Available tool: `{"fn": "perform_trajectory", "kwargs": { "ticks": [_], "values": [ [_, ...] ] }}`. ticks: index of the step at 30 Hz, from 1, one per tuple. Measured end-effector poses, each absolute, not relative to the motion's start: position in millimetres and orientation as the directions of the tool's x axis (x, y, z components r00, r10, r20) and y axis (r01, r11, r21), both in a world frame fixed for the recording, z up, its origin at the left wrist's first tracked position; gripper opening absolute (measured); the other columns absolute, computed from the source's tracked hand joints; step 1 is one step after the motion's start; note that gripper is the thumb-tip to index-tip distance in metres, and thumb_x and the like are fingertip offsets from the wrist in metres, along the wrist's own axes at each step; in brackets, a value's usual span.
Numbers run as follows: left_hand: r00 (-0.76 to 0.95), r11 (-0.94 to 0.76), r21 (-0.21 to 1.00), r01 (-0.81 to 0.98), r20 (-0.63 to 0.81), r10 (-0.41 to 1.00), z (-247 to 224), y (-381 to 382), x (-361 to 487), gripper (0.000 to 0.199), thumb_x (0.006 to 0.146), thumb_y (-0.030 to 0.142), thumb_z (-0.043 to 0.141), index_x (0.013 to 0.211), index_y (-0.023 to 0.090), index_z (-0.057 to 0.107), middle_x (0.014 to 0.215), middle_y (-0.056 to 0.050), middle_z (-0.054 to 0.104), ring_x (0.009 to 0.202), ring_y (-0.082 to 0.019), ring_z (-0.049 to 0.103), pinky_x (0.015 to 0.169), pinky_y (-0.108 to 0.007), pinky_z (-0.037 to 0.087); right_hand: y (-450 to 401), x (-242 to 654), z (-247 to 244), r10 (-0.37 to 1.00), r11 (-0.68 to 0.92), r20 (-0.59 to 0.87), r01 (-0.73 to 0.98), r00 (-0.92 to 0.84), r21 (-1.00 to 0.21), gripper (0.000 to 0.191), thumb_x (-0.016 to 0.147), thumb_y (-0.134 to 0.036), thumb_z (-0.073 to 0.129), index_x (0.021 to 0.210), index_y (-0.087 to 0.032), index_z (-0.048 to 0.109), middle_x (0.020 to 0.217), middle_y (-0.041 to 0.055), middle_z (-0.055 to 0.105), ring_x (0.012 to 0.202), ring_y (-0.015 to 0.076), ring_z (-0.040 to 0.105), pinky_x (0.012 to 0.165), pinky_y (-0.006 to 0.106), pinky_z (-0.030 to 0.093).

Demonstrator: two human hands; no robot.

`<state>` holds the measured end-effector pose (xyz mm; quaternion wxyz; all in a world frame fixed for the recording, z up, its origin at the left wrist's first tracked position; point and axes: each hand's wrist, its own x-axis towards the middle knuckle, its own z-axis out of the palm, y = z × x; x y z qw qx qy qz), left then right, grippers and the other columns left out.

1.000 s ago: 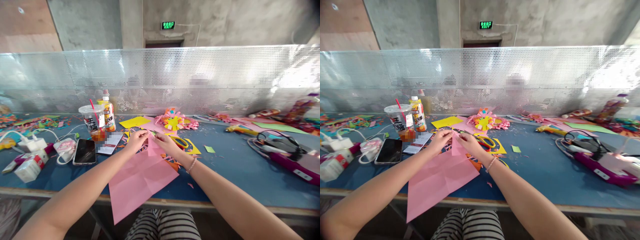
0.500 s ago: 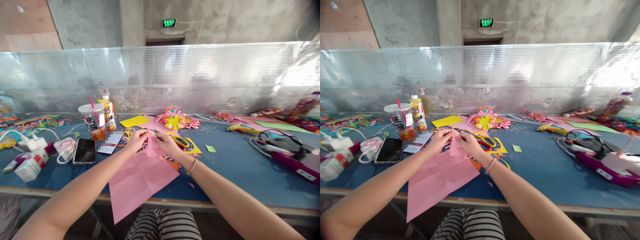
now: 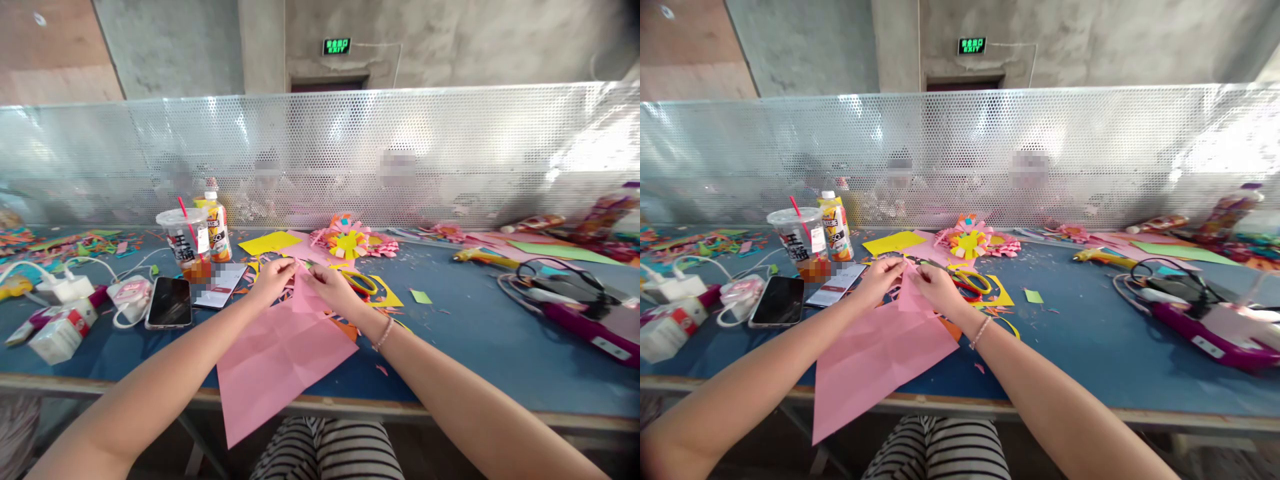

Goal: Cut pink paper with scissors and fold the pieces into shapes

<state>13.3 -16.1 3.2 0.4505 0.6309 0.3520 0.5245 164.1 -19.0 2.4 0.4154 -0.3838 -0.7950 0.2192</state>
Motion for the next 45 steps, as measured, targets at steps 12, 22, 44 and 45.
{"fn": "perform_trajectory", "kwargs": {
  "ticks": [12, 22, 44, 45],
  "values": [
    [0.174, -0.422, 0.904, 0.072, 0.405, 0.897, 2, -16, 13, 0.035, 0.068, 0.042, 0.057, 0.084, 0.011, 0.062, 0.073, -0.004, 0.061, 0.067, -0.014, 0.054, 0.062, -0.025, 0.044, -16, 165, -1, 0.805, 0.593, 0.489, 0.410, -0.337, -0.693, 0.029, 0.080, -0.037, 0.042, 0.059, -0.017, 0.038, 0.056, -0.0040, 0.032, 0.052, 0.0076, 0.031, 0.047, 0.021, 0.024],
    [0.272, -0.521, 0.823, 0.225, 0.461, 0.845, 5, -20, 14, 0.032, 0.071, 0.042, 0.052, 0.074, 0.012, 0.063, 0.062, -0.001, 0.055, 0.063, -0.013, 0.050, 0.057, -0.023, 0.039, -17, 167, 7, 0.802, 0.597, 0.531, 0.336, -0.273, -0.729, 0.020, 0.076, -0.035, 0.048, 0.070, -0.016, 0.052, 0.063, -0.0012, 0.048, 0.057, 0.0094, 0.043, 0.052, 0.022, 0.034],
    [0.359, -0.575, 0.775, 0.264, 0.474, 0.804, 5, -26, 18, 0.028, 0.075, 0.039, 0.049, 0.071, 0.015, 0.061, 0.056, 0.000, 0.051, 0.054, -0.011, 0.045, 0.050, -0.022, 0.033, -16, 166, 5, 0.870, 0.474, 0.452, 0.086, -0.195, -0.876, 0.016, 0.068, -0.032, 0.056, 0.068, -0.016, 0.057, 0.068, 0.0013, 0.056, 0.064, 0.0119, 0.050, 0.060, 0.025, 0.040],
    [0.358, -0.576, 0.773, 0.265, 0.476, 0.803, 5, -26, 18, 0.028, 0.075, 0.039, 0.049, 0.072, 0.014, 0.062, 0.057, -0.001, 0.052, 0.055, -0.012, 0.045, 0.050, -0.022, 0.034, -17, 166, 6, 0.874, 0.466, 0.446, 0.073, -0.191, -0.882, 0.015, 0.067, -0.032, 0.057, 0.067, -0.016, 0.057, 0.068, 0.0014, 0.056, 0.064, 0.0121, 0.050, 0.060, 0.025, 0.040]
  ]
}}
